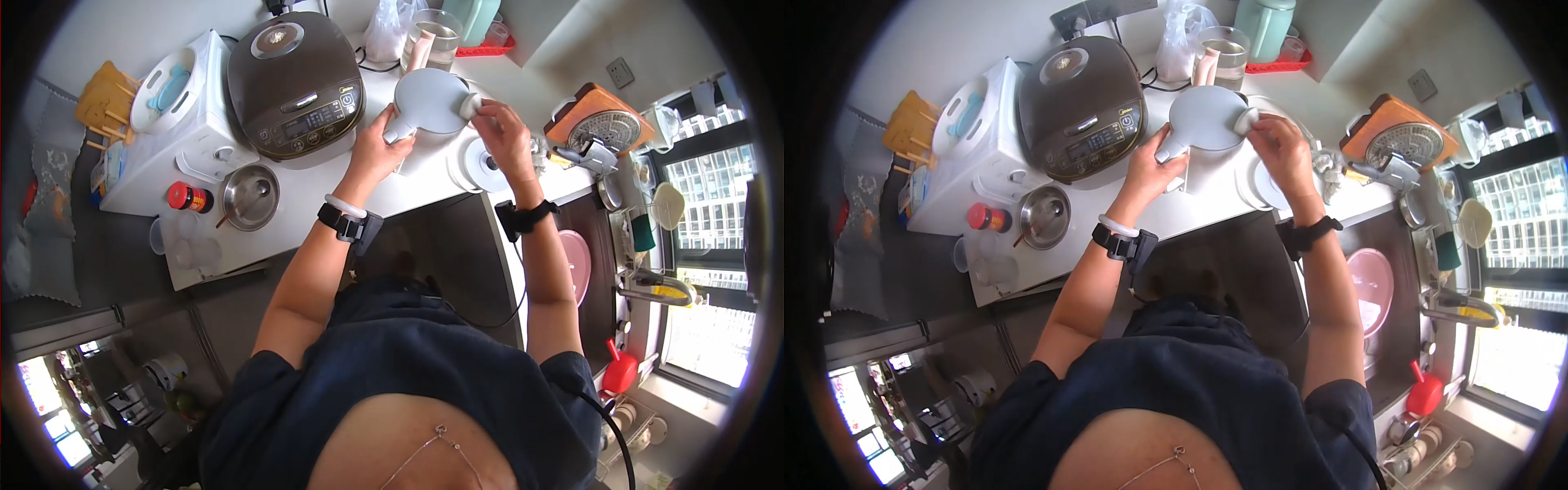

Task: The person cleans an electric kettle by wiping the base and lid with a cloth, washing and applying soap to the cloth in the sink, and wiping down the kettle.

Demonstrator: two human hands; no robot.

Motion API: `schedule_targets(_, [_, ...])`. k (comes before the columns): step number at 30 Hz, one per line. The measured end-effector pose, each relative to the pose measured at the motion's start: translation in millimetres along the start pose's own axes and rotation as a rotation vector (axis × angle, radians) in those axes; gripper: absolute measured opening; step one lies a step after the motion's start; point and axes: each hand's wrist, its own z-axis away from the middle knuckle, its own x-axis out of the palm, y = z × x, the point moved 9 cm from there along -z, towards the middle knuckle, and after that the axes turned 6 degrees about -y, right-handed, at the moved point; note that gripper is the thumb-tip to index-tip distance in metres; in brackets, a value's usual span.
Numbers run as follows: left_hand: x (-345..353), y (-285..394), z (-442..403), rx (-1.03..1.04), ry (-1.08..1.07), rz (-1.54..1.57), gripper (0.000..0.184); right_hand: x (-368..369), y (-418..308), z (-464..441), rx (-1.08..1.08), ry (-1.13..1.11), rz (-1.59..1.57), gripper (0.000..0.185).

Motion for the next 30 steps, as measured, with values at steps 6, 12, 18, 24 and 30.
schedule_targets(6, [3.8, -13.6, 2.1, 0.01, 0.017, 0.181, 0.07, 13.3, 65.1, 39.4, 0.447, 0.097, -0.414, 0.028])
schedule_targets(12, [8.8, -48.3, 21.7, -0.078, 0.017, 0.046, 0.068, 10.9, 70.4, 45.1, 0.484, 0.291, -0.594, 0.029])
schedule_targets(18, [15.9, -57.6, 21.1, -0.216, -0.023, 0.02, 0.055, 11.9, 6.6, -2.4, 0.192, 0.123, -0.131, 0.024])
schedule_targets(24, [17.8, -59.9, 16.5, -0.104, -0.039, 0.025, 0.051, 27.6, -58.7, 16.7, -0.188, 0.156, 0.272, 0.019])
schedule_targets(30, [17.7, -58.7, 12.4, -0.045, -0.028, 0.003, 0.045, 34.1, -69.4, 37.6, -0.197, 0.112, 0.209, 0.024])
